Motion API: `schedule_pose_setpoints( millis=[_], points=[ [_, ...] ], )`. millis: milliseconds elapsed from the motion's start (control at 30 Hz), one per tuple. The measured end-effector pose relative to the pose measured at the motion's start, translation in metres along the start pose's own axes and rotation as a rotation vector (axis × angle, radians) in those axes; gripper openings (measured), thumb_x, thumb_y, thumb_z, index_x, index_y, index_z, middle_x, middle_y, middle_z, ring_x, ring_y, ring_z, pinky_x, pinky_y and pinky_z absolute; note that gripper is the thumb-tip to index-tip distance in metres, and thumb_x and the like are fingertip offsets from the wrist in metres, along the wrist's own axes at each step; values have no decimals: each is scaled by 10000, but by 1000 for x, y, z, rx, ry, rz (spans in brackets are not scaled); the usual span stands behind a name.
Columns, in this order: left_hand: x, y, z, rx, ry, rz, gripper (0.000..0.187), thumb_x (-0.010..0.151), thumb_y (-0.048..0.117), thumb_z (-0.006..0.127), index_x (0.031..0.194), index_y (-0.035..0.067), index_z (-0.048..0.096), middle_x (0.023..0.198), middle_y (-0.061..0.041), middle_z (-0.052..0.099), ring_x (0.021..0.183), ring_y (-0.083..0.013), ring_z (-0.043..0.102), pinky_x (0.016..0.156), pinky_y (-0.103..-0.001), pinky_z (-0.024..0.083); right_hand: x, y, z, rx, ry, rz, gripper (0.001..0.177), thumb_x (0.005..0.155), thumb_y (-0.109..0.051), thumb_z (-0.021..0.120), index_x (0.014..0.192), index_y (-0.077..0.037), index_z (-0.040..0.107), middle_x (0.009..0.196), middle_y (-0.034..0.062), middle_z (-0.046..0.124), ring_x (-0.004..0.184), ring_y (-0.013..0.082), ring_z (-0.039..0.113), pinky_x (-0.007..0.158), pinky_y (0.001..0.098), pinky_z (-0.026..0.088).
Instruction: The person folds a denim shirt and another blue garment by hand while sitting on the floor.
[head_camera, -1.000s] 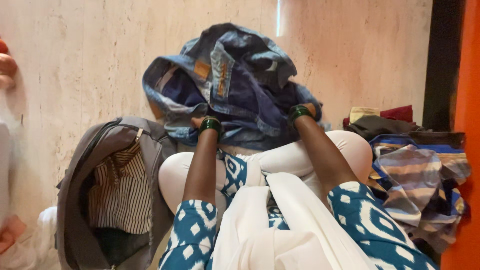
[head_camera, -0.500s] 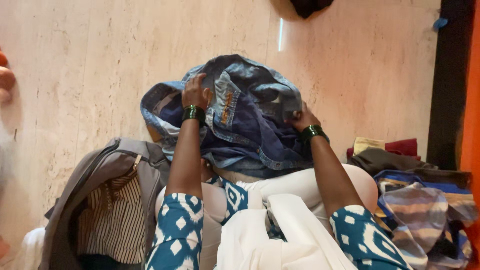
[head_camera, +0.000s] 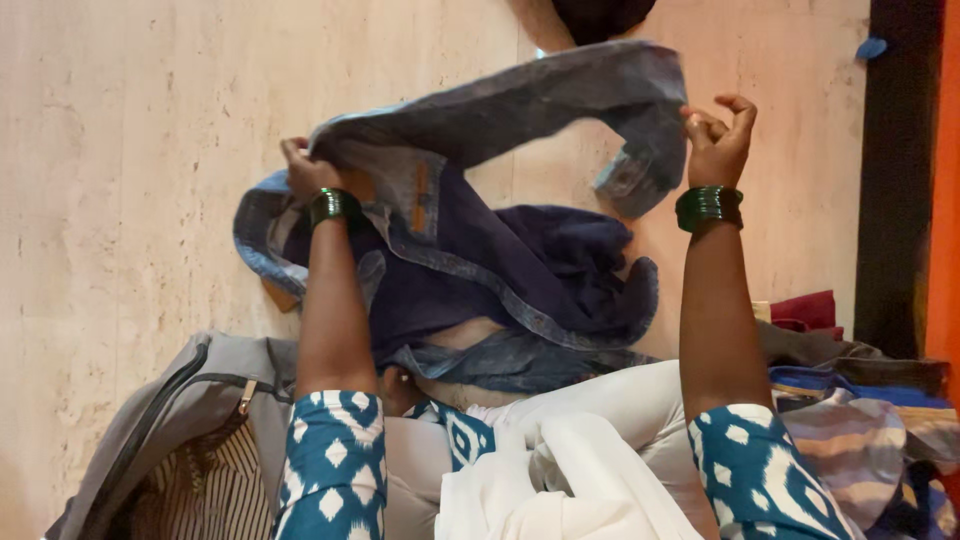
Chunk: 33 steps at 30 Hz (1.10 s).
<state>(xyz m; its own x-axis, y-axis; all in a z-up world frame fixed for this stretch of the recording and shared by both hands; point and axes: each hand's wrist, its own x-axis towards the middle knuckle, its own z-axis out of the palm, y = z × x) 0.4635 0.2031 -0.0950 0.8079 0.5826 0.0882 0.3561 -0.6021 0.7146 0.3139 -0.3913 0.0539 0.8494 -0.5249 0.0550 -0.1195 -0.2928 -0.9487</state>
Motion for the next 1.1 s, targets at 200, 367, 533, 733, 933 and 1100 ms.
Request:
schedule_pose_setpoints(
  millis=[200, 367, 533, 733, 933, 1100],
  points=[
    [-25, -4, -30, -32, 71, 272, 634, 854, 146, 731, 1426, 129, 458, 1374, -225, 536, 1270, -417, 528, 1039, -523, 446, -33, 74, 37, -873, -199, -209, 1122, 692, -433, 990, 1486, -4, 324, 1395, 328, 531, 1246, 509, 547, 947, 616, 428],
    [-157, 16, -59, 369, 109, 599, 599, 881, 333, 794, 1390, 166, 527, 1423, -174, 501, 1305, -415, 448, 1034, -574, 389, -95, 130, 47, -735, -482, 347, 1074, 711, -516, 946, 1456, -52, 326, 1221, 296, 617, 1104, 419, 632, 949, 489, 520],
    [-268, 27, -65, 50, -338, 711, 520, 901, 359, 778, 1292, 124, 529, 1325, -143, 550, 1267, -383, 513, 1067, -549, 404, -104, 146, 31, -119, -666, 743, 313, 995, -287, 738, 1189, -67, 629, 873, 123, 570, 638, 257, 544, 547, 401, 472],
    [-319, 17, -74, -65, -543, 747, 643, 753, 229, 766, 1316, 57, 508, 1259, -225, 536, 1110, -421, 556, 929, -504, 489, -98, 132, -17, 943, -148, 625, 255, 1098, -282, 609, 1301, -128, 626, 1217, 61, 725, 1109, 244, 698, 971, 426, 555],
    [-343, -35, -55, 320, -570, 699, 334, 871, 49, 625, 1186, 160, 613, 1060, -102, 638, 1009, -342, 636, 871, -470, 522, -153, 103, -30, -719, -331, 363, 1199, 700, -572, 902, 1562, -177, 168, 1430, 270, 523, 1281, 409, 543, 1067, 520, 430],
    [-349, -48, -86, 489, -616, 690, 261, 871, 109, 631, 1098, 237, 637, 1037, -73, 647, 1021, -313, 642, 822, -510, 499, -182, 89, -42, -1079, -725, 503, 1146, 699, -390, 925, 1581, -106, 250, 1277, 297, 657, 1142, 403, 679, 969, 466, 537]
  ],
)
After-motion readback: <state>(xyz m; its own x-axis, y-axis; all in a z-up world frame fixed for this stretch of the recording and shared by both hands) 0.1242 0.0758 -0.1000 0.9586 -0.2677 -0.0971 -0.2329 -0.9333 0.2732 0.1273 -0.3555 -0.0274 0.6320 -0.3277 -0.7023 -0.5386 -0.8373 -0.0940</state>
